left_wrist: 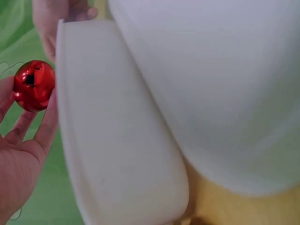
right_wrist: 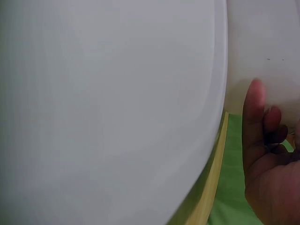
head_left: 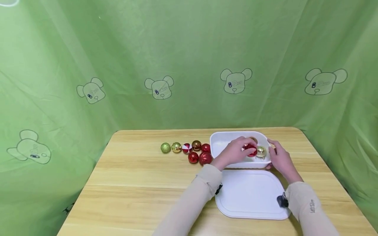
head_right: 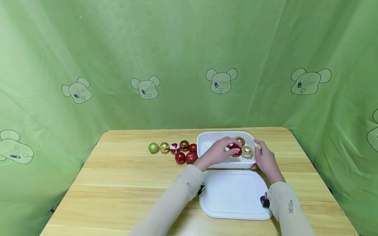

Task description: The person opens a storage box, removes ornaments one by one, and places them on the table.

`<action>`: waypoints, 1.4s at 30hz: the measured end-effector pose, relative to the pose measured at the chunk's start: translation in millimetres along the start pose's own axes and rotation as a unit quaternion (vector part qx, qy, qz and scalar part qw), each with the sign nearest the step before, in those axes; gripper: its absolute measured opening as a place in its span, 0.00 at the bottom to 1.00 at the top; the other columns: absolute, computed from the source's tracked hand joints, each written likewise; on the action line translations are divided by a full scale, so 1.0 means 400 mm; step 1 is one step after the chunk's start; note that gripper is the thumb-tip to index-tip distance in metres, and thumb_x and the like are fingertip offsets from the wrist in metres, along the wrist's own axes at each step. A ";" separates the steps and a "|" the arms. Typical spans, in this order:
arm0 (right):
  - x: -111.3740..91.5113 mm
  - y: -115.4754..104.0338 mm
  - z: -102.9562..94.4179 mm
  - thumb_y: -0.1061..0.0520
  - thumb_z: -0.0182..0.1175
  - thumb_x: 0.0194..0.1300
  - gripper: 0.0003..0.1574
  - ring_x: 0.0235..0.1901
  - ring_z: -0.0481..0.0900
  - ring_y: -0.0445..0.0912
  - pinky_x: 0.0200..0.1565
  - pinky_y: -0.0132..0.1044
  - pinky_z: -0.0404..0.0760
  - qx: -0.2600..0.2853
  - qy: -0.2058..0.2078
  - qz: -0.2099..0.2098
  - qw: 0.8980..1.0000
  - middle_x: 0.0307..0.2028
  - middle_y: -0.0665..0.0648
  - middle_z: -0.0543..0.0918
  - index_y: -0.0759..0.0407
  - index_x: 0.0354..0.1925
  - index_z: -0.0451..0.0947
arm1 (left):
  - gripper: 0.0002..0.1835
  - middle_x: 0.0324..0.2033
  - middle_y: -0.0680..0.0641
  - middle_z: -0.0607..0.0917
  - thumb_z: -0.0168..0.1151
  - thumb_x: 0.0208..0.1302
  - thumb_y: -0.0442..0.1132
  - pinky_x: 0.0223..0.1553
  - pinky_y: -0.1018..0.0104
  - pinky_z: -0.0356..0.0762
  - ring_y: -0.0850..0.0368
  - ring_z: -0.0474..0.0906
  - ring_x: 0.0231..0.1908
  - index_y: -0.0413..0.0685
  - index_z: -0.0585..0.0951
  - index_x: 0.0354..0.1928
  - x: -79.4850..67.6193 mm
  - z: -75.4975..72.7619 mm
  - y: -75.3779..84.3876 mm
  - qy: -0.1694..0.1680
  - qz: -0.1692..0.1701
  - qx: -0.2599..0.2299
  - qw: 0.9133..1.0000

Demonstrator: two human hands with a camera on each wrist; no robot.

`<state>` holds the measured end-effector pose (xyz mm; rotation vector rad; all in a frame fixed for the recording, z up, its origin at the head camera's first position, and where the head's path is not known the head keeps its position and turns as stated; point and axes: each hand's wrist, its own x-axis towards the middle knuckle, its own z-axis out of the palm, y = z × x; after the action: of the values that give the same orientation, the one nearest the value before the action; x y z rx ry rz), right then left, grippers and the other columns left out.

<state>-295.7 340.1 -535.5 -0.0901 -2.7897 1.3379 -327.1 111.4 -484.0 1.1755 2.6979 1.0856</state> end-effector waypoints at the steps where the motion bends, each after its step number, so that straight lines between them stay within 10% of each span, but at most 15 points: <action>1: 0.001 -0.001 0.000 0.51 0.34 0.85 0.34 0.22 0.80 0.51 0.24 0.43 0.88 -0.001 -0.001 0.000 1.000 0.39 0.73 0.75 0.60 0.82 0.48 | 0.12 0.52 0.55 0.83 0.59 0.78 0.47 0.52 0.82 0.71 0.65 0.79 0.52 0.58 0.84 0.57 -0.006 -0.010 0.001 0.001 -0.003 -0.005 1.000; 20: 0.010 0.002 0.001 0.50 0.34 0.85 0.35 0.23 0.80 0.52 0.24 0.43 0.88 -0.009 -0.007 0.007 1.000 0.38 0.71 0.74 0.58 0.82 0.46 | 0.13 0.57 0.51 0.84 0.54 0.80 0.44 0.58 0.73 0.78 0.64 0.80 0.55 0.55 0.85 0.57 -0.111 -0.168 -0.025 0.052 0.017 -0.087 0.995; 42: 0.009 0.009 0.006 0.49 0.33 0.85 0.35 0.22 0.80 0.50 0.23 0.42 0.87 -0.016 0.001 0.003 1.000 0.38 0.71 0.75 0.59 0.82 0.47 | 0.15 0.56 0.51 0.83 0.69 0.71 0.44 0.51 0.69 0.85 0.55 0.84 0.51 0.55 0.82 0.56 -0.216 -0.243 -0.110 0.100 -0.051 -0.139 0.984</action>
<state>-299.2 340.4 -539.7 -0.1008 -2.8112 1.2933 -318.8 -23.4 -458.4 0.9184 2.5906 1.5767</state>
